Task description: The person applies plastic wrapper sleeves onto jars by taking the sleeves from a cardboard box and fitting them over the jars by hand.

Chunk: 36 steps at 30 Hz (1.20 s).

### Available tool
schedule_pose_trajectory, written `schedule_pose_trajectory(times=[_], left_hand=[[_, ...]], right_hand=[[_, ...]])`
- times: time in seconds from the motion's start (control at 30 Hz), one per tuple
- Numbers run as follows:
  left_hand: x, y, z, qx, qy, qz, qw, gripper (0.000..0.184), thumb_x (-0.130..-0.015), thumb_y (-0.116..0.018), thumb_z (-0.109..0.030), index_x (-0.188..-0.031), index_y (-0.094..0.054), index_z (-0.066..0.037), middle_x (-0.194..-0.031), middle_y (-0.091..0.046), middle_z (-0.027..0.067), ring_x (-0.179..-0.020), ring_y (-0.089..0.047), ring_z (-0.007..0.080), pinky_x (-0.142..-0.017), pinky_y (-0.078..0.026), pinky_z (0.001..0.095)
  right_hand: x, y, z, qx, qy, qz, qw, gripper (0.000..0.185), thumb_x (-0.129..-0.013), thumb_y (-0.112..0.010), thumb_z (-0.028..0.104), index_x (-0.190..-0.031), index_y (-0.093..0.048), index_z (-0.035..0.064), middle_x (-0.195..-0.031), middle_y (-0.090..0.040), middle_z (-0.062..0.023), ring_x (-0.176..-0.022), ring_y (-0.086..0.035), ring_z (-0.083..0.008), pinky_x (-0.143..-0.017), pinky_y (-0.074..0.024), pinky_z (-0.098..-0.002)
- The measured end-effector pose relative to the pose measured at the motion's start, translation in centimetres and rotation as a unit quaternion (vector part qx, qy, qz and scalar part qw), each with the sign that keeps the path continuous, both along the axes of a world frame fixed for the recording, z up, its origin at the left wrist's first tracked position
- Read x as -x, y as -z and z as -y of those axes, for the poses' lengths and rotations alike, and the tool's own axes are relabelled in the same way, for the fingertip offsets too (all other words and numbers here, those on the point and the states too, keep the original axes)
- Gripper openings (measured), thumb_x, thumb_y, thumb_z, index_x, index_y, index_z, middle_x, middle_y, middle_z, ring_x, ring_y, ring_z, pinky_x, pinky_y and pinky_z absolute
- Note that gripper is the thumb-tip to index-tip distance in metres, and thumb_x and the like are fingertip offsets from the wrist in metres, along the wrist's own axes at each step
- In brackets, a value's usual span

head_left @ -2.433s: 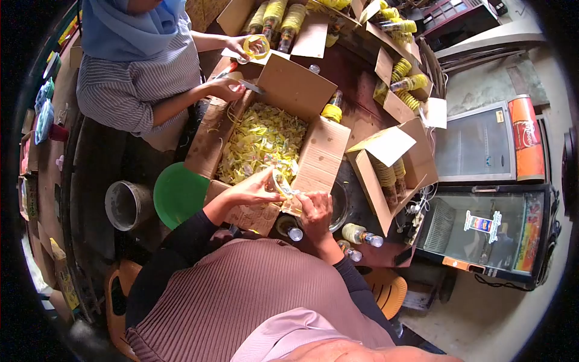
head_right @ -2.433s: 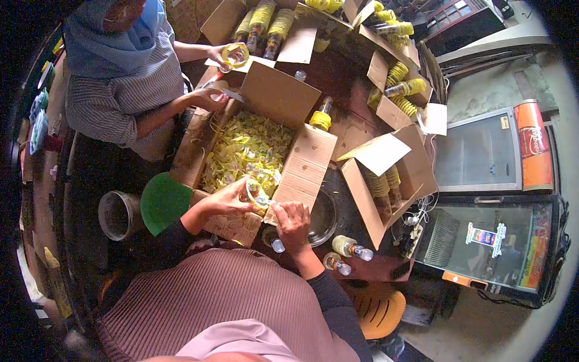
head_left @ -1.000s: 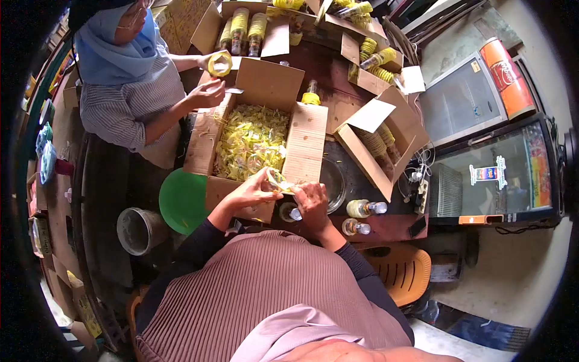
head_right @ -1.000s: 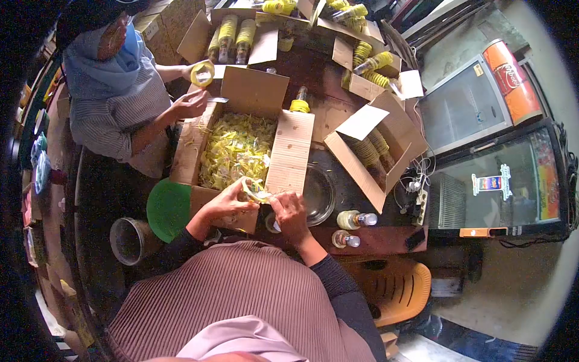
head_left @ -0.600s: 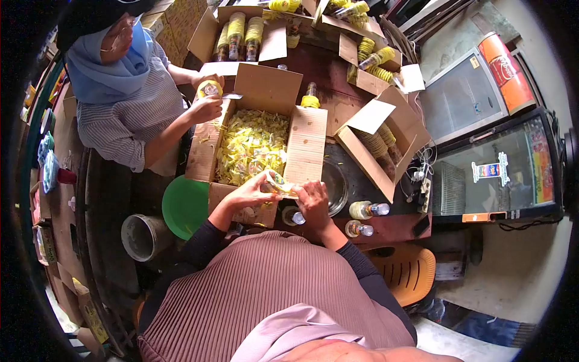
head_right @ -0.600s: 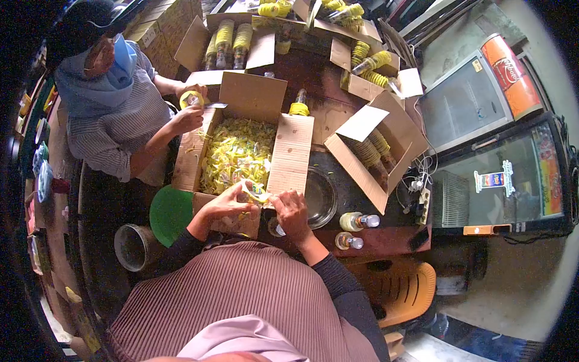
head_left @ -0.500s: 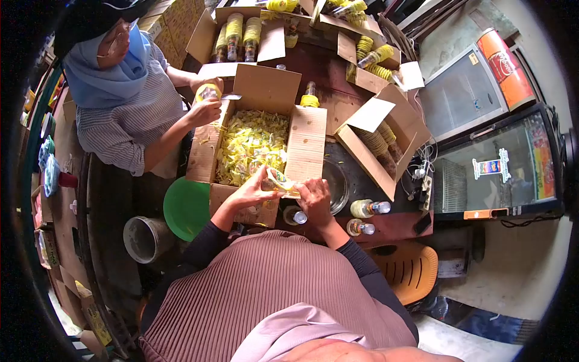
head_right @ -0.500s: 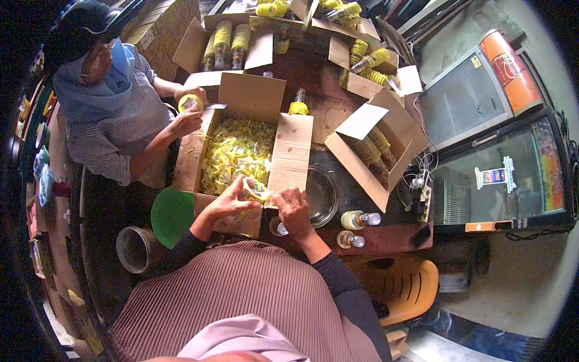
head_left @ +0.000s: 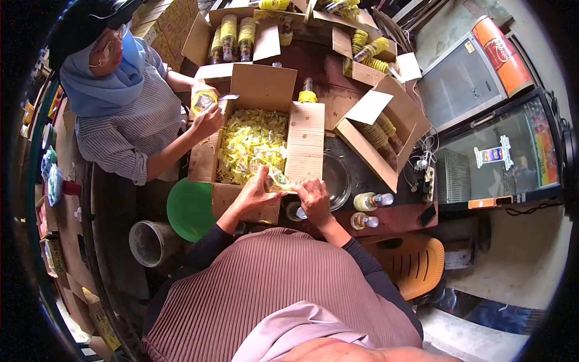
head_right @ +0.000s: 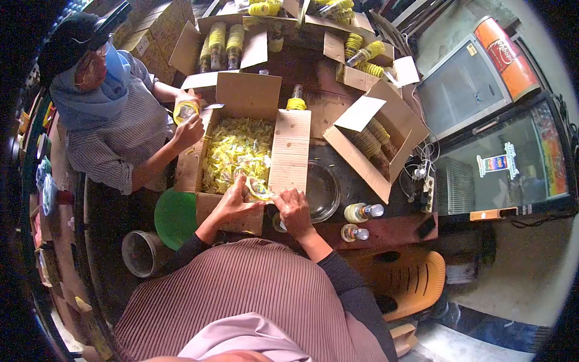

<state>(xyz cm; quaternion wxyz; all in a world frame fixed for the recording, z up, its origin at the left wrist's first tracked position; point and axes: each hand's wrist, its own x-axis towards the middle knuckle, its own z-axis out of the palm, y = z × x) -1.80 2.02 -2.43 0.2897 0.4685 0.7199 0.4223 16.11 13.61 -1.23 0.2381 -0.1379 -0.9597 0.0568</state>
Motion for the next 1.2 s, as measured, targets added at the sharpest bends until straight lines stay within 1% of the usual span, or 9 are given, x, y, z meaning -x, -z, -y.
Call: schedule_pose_trajectory(times=[0.17,0.33,0.37,0.5,0.67,0.73,1.0,1.07,1.2], left_hand=[[0.2,-0.6,-0.3,0.001,0.037,0.055,0.998,0.060,-0.071,-0.078,-0.036,-0.108,-0.046,-0.001,-0.084,-0.054,0.0154,-0.078,-0.056,0.0264,-0.071,-0.045,0.0372],[1.5,-0.5,-0.1,0.082,0.074,0.172,0.979,0.052,-0.076,-0.076,-0.036,-0.109,-0.049,-0.007,-0.066,-0.046,0.0002,-0.059,-0.045,0.0080,-0.053,-0.038,0.0270],[1.6,-0.8,0.0,0.075,0.082,0.160,0.981,0.050,-0.078,-0.075,-0.035,-0.109,-0.049,-0.007,-0.074,-0.049,-0.0010,-0.065,-0.046,0.0060,-0.056,-0.039,0.0247],[2.5,0.8,0.4,0.024,0.111,0.285,0.952,0.048,-0.078,-0.075,-0.031,-0.110,-0.049,-0.007,-0.089,-0.052,-0.0009,-0.074,-0.047,0.0059,-0.062,-0.040,0.0215],[3.4,1.0,0.4,0.061,0.124,0.200,0.970,0.048,-0.077,-0.077,-0.027,-0.109,-0.048,-0.008,-0.089,-0.054,-0.0017,-0.075,-0.048,0.0039,-0.062,-0.041,0.0211],[2.9,0.6,-0.1,0.043,0.106,0.286,0.952,0.047,-0.077,-0.076,-0.030,-0.108,-0.050,-0.006,-0.080,-0.055,-0.0002,-0.071,-0.051,0.0070,-0.061,-0.042,0.0231],[2.1,1.7,-0.7,0.037,0.104,0.239,0.965,0.055,-0.078,-0.075,-0.033,-0.119,-0.049,-0.008,-0.077,-0.054,-0.0021,-0.065,-0.047,0.0040,-0.054,-0.038,0.0198],[2.3,1.9,-0.6,0.040,0.114,0.310,0.943,0.055,-0.078,-0.075,-0.036,-0.119,-0.050,-0.009,-0.077,-0.055,-0.0026,-0.063,-0.047,0.0041,-0.053,-0.037,0.0195],[2.2,0.8,0.1,0.053,0.083,0.364,0.926,0.043,-0.082,-0.072,-0.032,-0.111,-0.056,-0.005,-0.083,-0.059,0.0009,-0.069,-0.055,0.0076,-0.055,-0.046,0.0225]], right_hand=[[-0.2,0.0,0.0,-0.016,0.004,-0.009,1.000,0.018,-0.074,-0.056,0.009,-0.091,-0.065,0.0084,-0.084,-0.057,-0.0057,-0.085,-0.053,-0.0228,-0.074,-0.0418,-0.0364],[0.8,0.9,0.5,-0.033,0.017,-0.005,0.999,0.018,-0.077,-0.054,0.013,-0.090,-0.065,0.0091,-0.087,-0.058,-0.0057,-0.086,-0.054,-0.0215,-0.074,-0.0416,-0.0361],[1.0,1.0,0.4,-0.030,0.009,0.000,1.000,0.018,-0.077,-0.054,0.014,-0.090,-0.065,0.0092,-0.088,-0.057,-0.0056,-0.086,-0.054,-0.0215,-0.074,-0.0416,-0.0361],[1.4,1.8,0.6,-0.017,-0.001,0.011,1.000,0.018,-0.077,-0.054,0.014,-0.090,-0.065,0.0104,-0.087,-0.057,-0.0049,-0.088,-0.054,-0.0219,-0.077,-0.0427,-0.0367],[1.4,0.7,0.4,-0.006,-0.021,0.011,1.000,0.018,-0.077,-0.055,0.012,-0.091,-0.066,0.0105,-0.087,-0.057,-0.0049,-0.090,-0.055,-0.0222,-0.079,-0.0436,-0.0374],[1.4,0.2,0.2,-0.030,-0.006,-0.002,1.000,0.018,-0.076,-0.055,0.011,-0.091,-0.065,0.0100,-0.088,-0.057,-0.0052,-0.091,-0.054,-0.0221,-0.079,-0.0433,-0.0366],[1.7,1.0,0.8,0.004,0.063,-0.008,0.998,0.016,-0.074,-0.057,0.009,-0.088,-0.064,0.0084,-0.089,-0.057,-0.0064,-0.090,-0.054,-0.0236,-0.080,-0.0426,-0.0373],[1.4,1.3,0.1,0.005,0.038,-0.033,0.999,0.015,-0.072,-0.058,0.009,-0.086,-0.063,0.0078,-0.089,-0.057,-0.0069,-0.090,-0.054,-0.0245,-0.079,-0.0426,-0.0378],[0.5,1.6,-1.1,0.061,0.016,-0.012,0.998,0.014,-0.070,-0.059,0.006,-0.084,-0.063,0.0072,-0.085,-0.055,-0.0092,-0.088,-0.053,-0.0273,-0.075,-0.0425,-0.0399]])
